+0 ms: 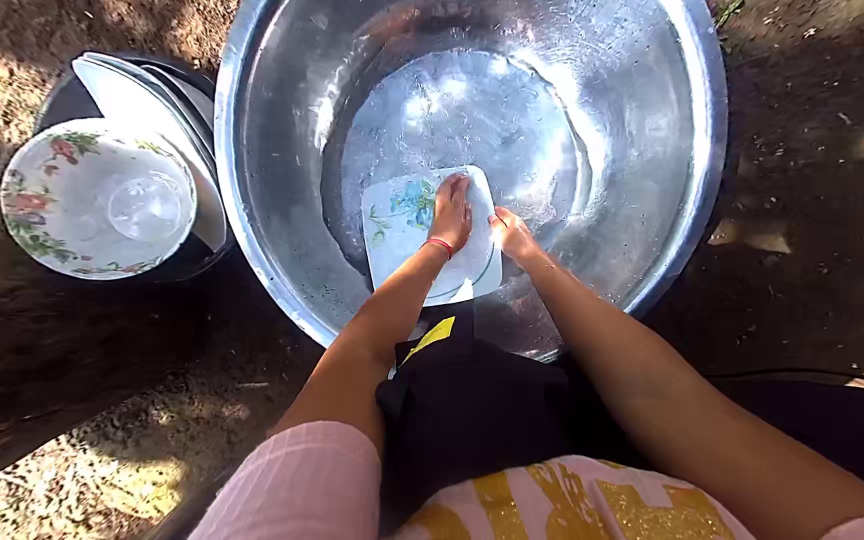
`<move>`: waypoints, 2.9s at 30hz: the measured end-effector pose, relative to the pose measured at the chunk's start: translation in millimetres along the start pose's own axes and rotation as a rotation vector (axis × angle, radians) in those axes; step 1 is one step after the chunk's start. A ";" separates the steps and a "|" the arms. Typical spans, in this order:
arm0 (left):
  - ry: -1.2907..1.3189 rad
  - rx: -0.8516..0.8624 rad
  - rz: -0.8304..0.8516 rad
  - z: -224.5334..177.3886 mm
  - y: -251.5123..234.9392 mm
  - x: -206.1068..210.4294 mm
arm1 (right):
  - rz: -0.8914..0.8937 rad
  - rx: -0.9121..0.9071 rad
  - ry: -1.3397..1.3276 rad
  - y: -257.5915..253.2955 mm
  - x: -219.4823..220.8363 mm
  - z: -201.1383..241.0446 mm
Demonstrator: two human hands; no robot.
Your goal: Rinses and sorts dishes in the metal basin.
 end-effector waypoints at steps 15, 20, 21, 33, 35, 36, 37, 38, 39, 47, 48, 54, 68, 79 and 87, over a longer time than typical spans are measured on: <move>0.060 0.037 0.000 -2.4 -3.2 -8.5 | -0.014 -0.025 -0.004 0.0 6.0 6.1; -0.051 0.018 0.006 -3.3 -11.1 -13.5 | -0.090 -0.039 0.066 -0.5 6.8 9.9; -0.047 -0.006 -0.041 -4.1 -11.3 -12.1 | -0.114 -0.051 0.078 0.5 7.8 11.8; 0.047 0.179 -0.019 -19.9 26.3 19.3 | -0.196 -0.106 0.047 -4.7 -2.7 11.3; -0.024 0.224 -0.002 -3.5 46.5 20.5 | -0.174 -0.119 -0.001 -8.8 -2.8 2.3; -0.110 0.179 -0.030 9.9 48.0 11.4 | -0.160 -0.131 -0.025 -10.1 -2.2 -1.4; -0.202 0.088 -0.079 25.9 44.1 -1.3 | -0.139 -0.131 -0.037 -10.4 -1.0 -3.6; -0.270 -0.036 -0.125 40.7 36.8 -15.1 | -0.119 -0.125 -0.035 -10.1 0.5 -5.3; -0.318 -0.137 -0.165 51.6 29.3 -25.1 | -0.097 -0.108 -0.030 -9.8 1.4 -5.7; -0.436 0.229 0.119 49.7 47.4 2.9 | -0.109 -0.024 -0.034 -10.4 -5.8 -0.8; -0.444 0.092 0.027 54.7 42.3 -9.6 | -0.110 -0.018 -0.058 -9.6 -5.8 -3.9; -0.462 0.245 0.171 27.0 48.7 19.7 | -0.144 -0.002 0.025 -13.6 -2.5 5.3; -0.346 -0.368 -0.420 69.0 58.9 -86.0 | -0.615 -0.357 -0.093 -23.2 -108.9 65.3; -0.338 0.006 0.123 18.5 47.6 16.2 | -0.350 -0.007 -0.189 -12.3 -14.2 -2.3; -0.441 -0.292 -0.196 63.8 56.2 -42.5 | -0.425 0.013 0.315 -13.7 -47.2 11.6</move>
Point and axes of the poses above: each hand's wrist, its own y-axis away from the middle knuckle, its own x-axis out of the palm, z = x × y, the point moved 3 cm from there along -y, towards the middle knuckle, and after that the axes turned 3 degrees about x, right-handed, at the moved point
